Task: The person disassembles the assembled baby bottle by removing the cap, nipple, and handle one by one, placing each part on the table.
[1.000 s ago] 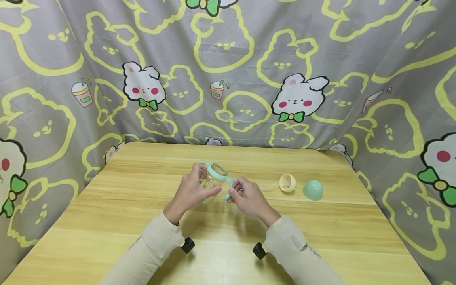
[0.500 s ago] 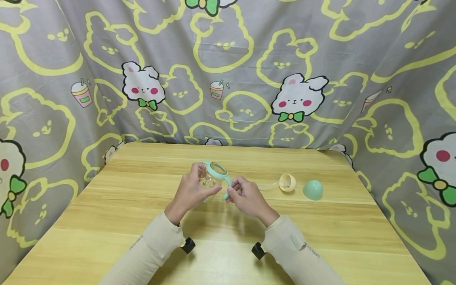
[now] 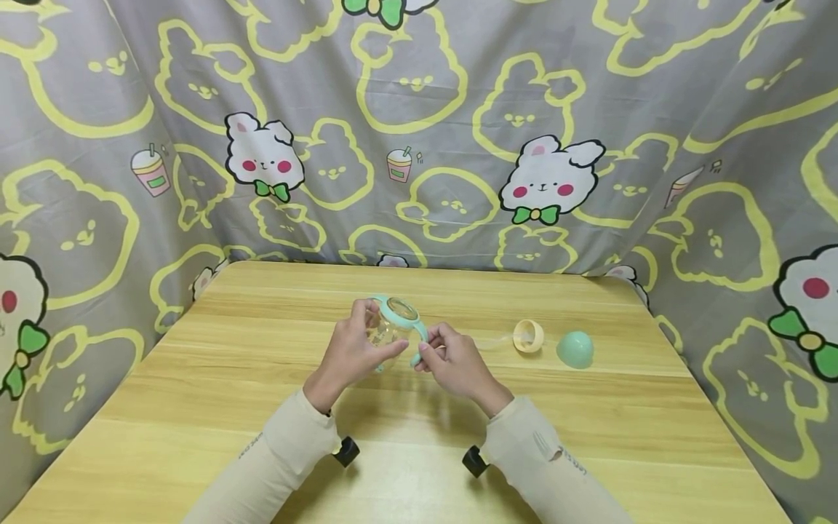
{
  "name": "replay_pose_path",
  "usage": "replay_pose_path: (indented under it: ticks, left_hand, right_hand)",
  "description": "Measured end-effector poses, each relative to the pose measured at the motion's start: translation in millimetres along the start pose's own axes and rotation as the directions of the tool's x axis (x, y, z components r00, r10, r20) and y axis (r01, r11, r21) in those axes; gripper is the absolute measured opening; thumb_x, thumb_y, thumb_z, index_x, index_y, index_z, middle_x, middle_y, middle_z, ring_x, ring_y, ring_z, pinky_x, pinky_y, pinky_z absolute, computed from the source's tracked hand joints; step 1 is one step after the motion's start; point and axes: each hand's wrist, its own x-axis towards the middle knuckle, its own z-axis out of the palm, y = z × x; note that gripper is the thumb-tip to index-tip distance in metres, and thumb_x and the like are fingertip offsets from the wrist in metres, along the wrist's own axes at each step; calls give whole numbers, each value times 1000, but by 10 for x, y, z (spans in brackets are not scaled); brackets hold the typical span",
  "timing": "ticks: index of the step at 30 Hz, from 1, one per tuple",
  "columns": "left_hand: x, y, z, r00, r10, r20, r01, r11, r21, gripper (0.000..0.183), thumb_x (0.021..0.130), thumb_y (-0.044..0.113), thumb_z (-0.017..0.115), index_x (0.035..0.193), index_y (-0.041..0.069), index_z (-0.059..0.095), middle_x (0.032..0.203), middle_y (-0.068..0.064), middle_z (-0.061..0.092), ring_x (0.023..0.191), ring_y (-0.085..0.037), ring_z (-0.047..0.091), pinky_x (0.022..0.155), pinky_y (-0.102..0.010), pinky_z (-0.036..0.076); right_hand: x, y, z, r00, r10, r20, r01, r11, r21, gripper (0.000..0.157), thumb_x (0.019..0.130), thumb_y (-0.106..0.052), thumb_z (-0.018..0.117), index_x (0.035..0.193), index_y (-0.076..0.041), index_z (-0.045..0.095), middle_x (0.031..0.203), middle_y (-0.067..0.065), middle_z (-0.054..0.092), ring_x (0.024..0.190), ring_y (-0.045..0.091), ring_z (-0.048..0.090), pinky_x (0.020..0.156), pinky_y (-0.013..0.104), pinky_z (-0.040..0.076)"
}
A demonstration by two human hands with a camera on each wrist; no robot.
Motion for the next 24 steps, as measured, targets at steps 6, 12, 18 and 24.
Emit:
replay_pose_path:
  ticks: [6,12,18,24]
  left_hand:
    - [-6,9,-4,1000,-11,-6,11,1000,-10,61,74,32,84,112,5,44,100,-21,67,94,-31,66,73,-40,54]
    - [-5,4,-4,1000,6,-3,-6,1000,-15,61,74,30,85,112,5,44,100,-20,67,93,-30,66,71,-38,54]
    - [-8,5,-2,1000,6,6,-5,1000,-27,60,74,29,85,112,4,44,99,-21,66,92,-30,65,71,-38,53]
    - [-11,-3,1,1000,15,9,-14,999,-36,60,75,28,84,113,4,44,99,-21,66,93,-32,66,70,-38,53]
  right_hand:
    - [-11,0,0,1000,-5,-5,5,1000,27,15,99,-4,53,106,8,52,87,13,66,78,38,69,70,42,55]
    - [-8,25,-14,999,-33,21,32,999,20,17,99,-5,52,107,11,51,88,13,65,77,36,69,71,39,56]
    - [-3,43,-34,998,-52,32,52,999,-7,17,100,-3,49,108,12,50,87,13,66,75,30,69,69,36,56]
    - [-5,19,-49,997,-60,40,61,998,-25,15,100,-5,51,106,9,53,85,11,67,75,32,69,69,39,56]
